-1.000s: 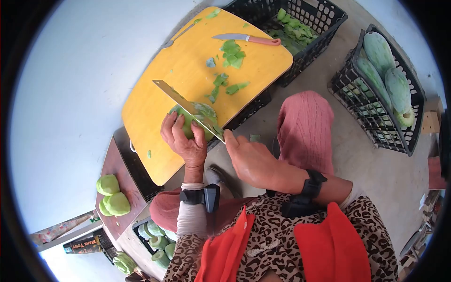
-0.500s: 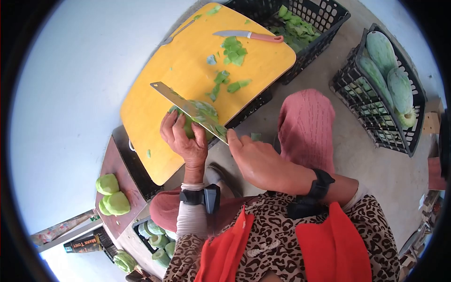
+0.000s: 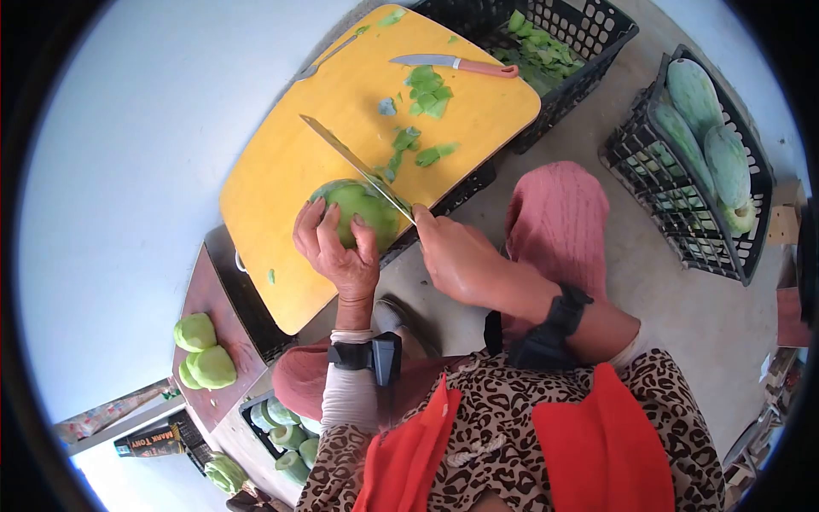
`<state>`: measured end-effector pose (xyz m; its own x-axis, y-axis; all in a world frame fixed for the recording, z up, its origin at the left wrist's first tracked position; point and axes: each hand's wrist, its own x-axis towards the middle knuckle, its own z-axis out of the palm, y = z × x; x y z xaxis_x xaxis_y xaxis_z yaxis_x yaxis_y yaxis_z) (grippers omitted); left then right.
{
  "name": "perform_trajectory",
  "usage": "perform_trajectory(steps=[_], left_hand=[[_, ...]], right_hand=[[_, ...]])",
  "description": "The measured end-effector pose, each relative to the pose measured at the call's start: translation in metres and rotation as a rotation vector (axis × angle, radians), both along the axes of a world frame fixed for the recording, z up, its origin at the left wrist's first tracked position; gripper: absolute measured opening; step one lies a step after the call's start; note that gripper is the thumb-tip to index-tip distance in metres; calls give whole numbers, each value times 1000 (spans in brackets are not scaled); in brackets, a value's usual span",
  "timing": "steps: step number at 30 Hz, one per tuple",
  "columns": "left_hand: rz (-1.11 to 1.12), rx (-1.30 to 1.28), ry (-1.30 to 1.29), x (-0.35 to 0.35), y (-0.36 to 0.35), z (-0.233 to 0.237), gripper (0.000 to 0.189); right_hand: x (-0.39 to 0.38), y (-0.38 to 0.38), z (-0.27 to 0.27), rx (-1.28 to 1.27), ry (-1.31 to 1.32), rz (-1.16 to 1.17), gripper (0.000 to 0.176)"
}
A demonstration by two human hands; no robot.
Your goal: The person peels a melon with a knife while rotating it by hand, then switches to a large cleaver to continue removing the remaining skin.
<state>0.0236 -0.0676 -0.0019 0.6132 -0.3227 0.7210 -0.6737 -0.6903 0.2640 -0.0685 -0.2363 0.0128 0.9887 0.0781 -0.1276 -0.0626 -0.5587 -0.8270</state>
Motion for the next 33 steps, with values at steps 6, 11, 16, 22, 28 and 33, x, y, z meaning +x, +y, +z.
perform_trajectory(steps=[6,11,16,22,28,33], left_hand=[[-20,-70,-8,3,2,-8,31],[-2,-65,-10,1,0,-6,31],[25,-46,9,0,-1,-5,31],[39,-74,-14,5,0,-9,31],[47,-10,0,4,0,-2,26],[27,6,-59,9,2,-2,25]], right_hand=[[-31,11,26,21,-46,44,70],[-40,12,35,34,13,53,69],[-14,22,14,-3,-87,37,67],[-8,19,22,-78,-95,52,66],[-4,21,21,-108,-52,36,64],[30,11,-4,-30,51,25,63]])
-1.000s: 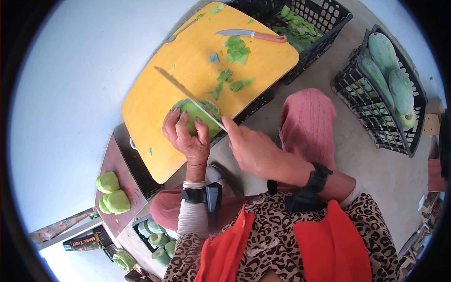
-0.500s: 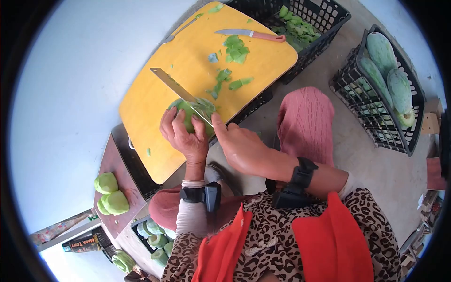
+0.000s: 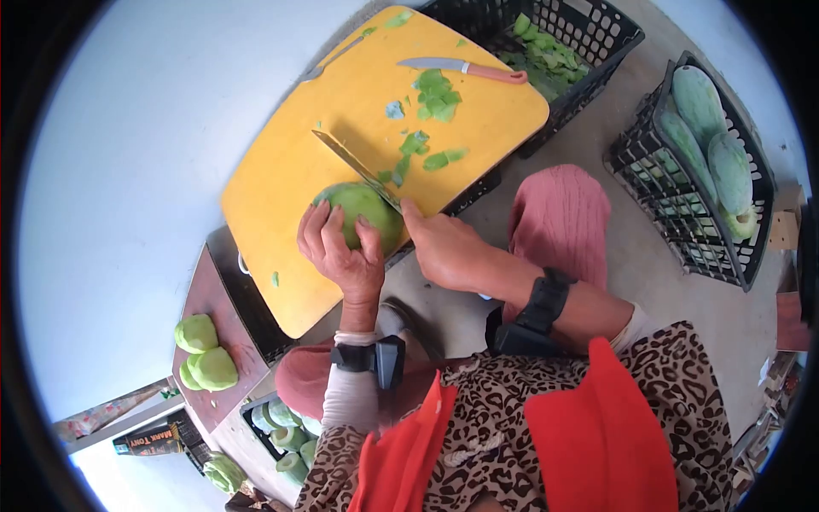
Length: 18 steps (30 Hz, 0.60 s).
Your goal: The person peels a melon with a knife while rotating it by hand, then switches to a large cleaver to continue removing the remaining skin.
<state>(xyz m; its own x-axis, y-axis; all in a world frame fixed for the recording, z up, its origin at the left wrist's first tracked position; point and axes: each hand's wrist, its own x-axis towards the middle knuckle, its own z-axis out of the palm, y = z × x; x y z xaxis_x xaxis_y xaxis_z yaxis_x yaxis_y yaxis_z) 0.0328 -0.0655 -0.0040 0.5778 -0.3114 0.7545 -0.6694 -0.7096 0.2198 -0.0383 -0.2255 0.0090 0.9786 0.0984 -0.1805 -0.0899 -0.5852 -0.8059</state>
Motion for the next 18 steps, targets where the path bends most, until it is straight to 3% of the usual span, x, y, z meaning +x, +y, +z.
perform_trajectory(steps=[8,11,14,18], left_hand=[[15,8,21,-5,-2,-1,26],[8,-12,15,-5,-3,-1,26],[26,-6,19,-6,-5,1,25],[22,-30,26,-3,-3,-3,30]], right_hand=[[-43,2,24,115,-69,-47,57],[-59,6,31,172,49,-24,59],[-62,9,30,206,60,-19,68],[-56,12,20,186,23,31,63]])
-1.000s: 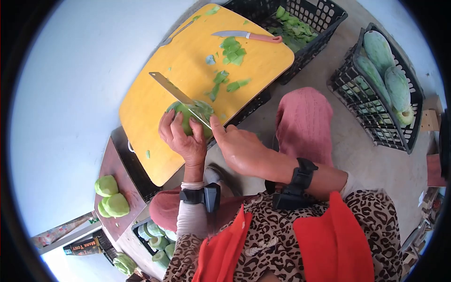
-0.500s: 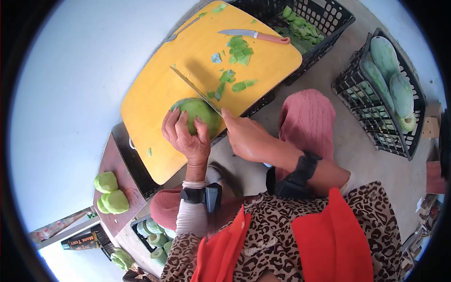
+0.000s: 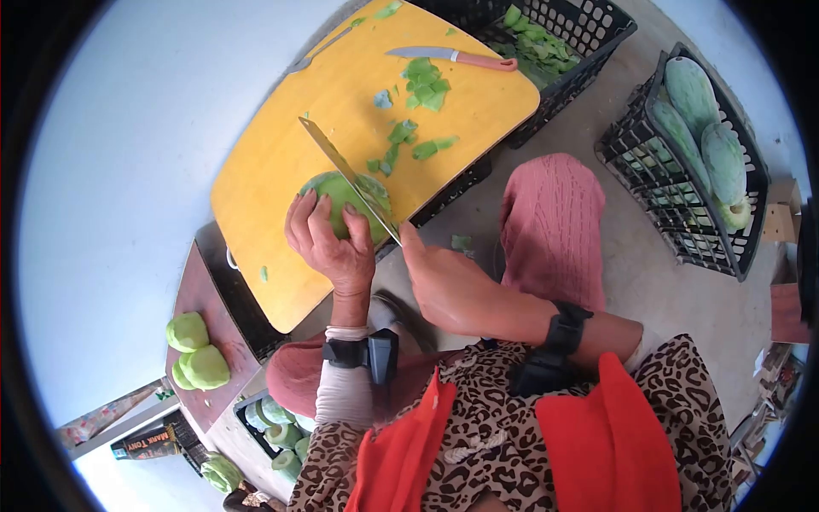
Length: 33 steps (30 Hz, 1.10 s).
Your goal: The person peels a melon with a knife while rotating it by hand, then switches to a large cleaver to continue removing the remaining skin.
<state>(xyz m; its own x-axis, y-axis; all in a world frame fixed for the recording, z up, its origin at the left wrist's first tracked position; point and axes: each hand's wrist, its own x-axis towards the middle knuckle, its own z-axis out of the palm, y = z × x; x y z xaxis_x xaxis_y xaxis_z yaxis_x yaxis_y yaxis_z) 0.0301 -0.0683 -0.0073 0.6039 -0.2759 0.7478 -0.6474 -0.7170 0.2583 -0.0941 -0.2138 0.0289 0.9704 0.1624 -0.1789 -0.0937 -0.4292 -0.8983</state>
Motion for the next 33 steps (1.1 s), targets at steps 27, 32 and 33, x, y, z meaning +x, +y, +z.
perform_trajectory(steps=[27,32,33], left_hand=[[79,25,-27,7,2,1,27],[107,33,-48,16,6,3,25],[100,25,-46,16,6,3,25]], right_hand=[[31,17,-13,-17,-9,-63,54],[45,16,-7,-106,10,-49,48],[44,14,-5,-94,9,-57,45]])
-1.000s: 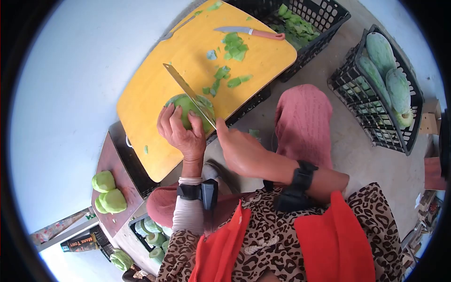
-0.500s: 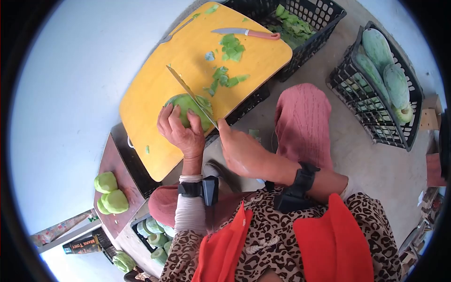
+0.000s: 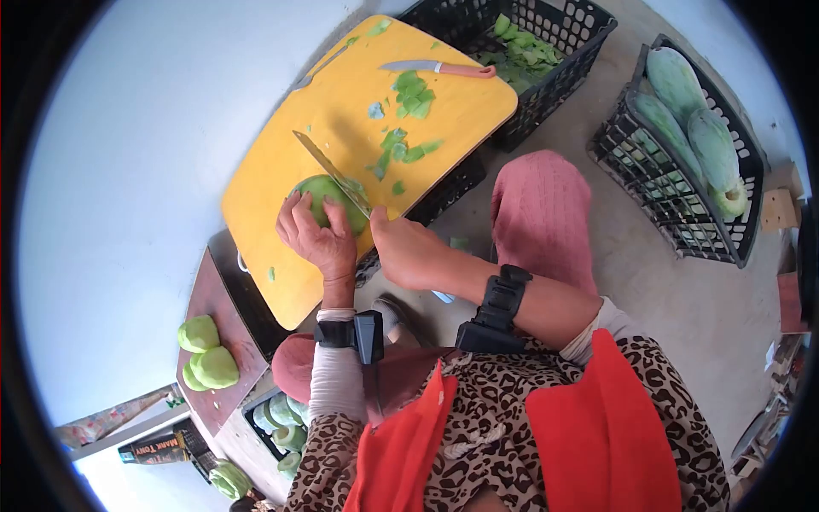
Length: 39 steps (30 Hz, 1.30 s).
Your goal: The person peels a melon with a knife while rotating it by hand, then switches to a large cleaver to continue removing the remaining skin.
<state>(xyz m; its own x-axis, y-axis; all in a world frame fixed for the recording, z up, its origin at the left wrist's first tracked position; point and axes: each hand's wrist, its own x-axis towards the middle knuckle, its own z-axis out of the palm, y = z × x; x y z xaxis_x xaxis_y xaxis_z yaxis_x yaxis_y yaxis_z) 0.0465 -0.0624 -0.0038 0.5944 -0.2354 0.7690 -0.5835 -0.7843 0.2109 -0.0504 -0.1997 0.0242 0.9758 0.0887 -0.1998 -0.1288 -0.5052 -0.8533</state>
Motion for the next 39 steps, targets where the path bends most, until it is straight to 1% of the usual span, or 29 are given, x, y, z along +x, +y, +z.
perform_trajectory(steps=[5,8,11,14,17,20,23,25,27,29,30,32,33,35,38,39], left_hand=[[-14,-15,20,-5,2,-1,25],[11,-20,20,-7,-1,1,24],[2,-17,26,-6,0,1,22],[-4,-5,20,-5,1,1,22],[-27,-41,31,-4,2,1,22],[-42,-60,30,-4,3,2,21],[-59,-39,29,-3,8,2,22],[-59,-24,35,-2,10,3,23],[-67,-21,51,-2,8,7,22],[-70,-27,74,-5,9,12,22],[-80,-30,104,-6,11,13,24],[-100,-40,164,-6,15,13,28],[-82,-53,178,-6,15,14,35],[-45,-79,210,-10,15,14,48],[174,-88,302,-15,17,9,74],[184,-107,300,-14,16,8,74]], right_hand=[[-17,0,3,60,32,-6,32],[-43,-1,0,54,14,20,34],[-37,6,1,40,48,-21,33],[-1,14,-25,6,-22,-84,31],[14,5,-7,-46,5,-57,33],[11,-3,-9,-57,29,-37,31],[6,-28,-8,-163,18,35,29],[14,-51,3,-275,-23,-15,26],[28,-68,-2,-312,-88,-109,26],[27,-76,-9,-274,-208,-125,26],[25,-80,-14,-251,-267,-129,26],[13,-85,-31,-207,-326,-23,28],[5,-88,-34,-187,-354,31,28],[-13,-91,-30,-145,-290,63,29],[-35,-97,-21,-138,-122,143,34],[-39,-101,-18,-146,-56,171,36]])
